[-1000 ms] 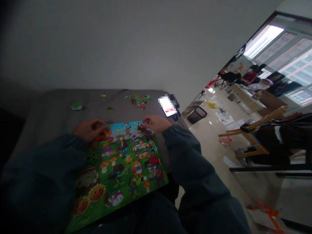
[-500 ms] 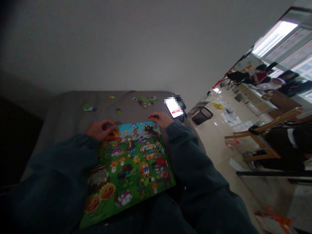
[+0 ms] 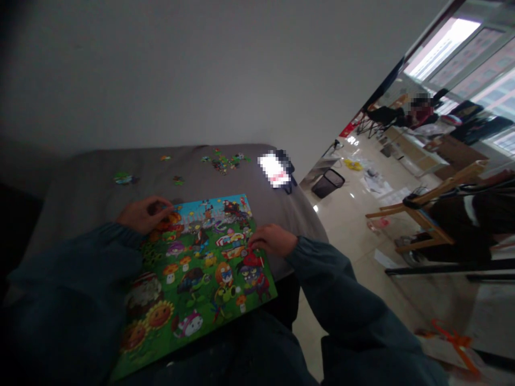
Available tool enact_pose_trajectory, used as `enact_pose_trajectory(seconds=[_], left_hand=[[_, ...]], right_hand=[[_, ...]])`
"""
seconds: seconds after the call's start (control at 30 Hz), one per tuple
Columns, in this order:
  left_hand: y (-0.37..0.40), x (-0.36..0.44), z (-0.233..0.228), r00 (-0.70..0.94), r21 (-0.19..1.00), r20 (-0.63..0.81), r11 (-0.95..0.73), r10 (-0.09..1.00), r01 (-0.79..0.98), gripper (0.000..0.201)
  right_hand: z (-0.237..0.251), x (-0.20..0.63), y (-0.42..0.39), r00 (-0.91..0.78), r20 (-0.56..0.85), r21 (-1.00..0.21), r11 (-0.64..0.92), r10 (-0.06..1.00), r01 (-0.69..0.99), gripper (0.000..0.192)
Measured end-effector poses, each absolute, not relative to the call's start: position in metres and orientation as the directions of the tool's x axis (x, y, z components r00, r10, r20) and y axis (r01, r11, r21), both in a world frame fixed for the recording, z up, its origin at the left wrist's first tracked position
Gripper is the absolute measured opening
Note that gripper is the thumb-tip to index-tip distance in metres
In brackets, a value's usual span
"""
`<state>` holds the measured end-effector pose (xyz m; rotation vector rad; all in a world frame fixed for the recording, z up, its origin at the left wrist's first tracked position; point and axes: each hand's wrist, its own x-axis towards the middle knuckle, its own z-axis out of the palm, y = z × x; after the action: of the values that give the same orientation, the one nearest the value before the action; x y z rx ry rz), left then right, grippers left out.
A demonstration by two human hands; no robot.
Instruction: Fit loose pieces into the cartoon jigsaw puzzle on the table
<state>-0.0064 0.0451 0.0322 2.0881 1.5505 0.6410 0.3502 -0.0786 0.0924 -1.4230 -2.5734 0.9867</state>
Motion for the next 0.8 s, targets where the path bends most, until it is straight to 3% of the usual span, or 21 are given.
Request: enact_pose_trajectory(seconds=[0.27,0.43,0.53,0.7,0.8], left_hand=[[0.048,-0.008,0.026,0.244,0.611,0.090,-0.247,0.966,0.752,0.036],[0.048,-0.007,0.026,0.229,0.610,0.091,-0.236,0.969,0.756,0.038],[0.048,-0.007,0.026,0.229,0.613,0.090,-0.235,0.969,0.755,0.037],[0.047,-0.007,0.025,0.224,0.615,0.094,-0.233,0.970,0.753,0.034],[0.047,-0.007,0.024,0.224,0.617,0.099,-0.236,0.970,0.751,0.033]], right_hand=[[0.091,0.362,-0.099,-0.625,-0.327,-0.626,0.334,0.708,0.705,0.017],[0.085,0.362,-0.108,-0.540,-0.291,-0.637,0.261,0.790,0.725,0.020],[0.081,0.364,-0.115,-0.493,-0.268,-0.669,0.208,0.828,0.714,0.032],[0.072,0.361,-0.140,-0.349,-0.280,-0.815,-0.030,0.894,0.579,0.035],[0.066,0.356,-0.154,-0.238,-0.277,-0.803,-0.088,0.931,0.590,0.032]])
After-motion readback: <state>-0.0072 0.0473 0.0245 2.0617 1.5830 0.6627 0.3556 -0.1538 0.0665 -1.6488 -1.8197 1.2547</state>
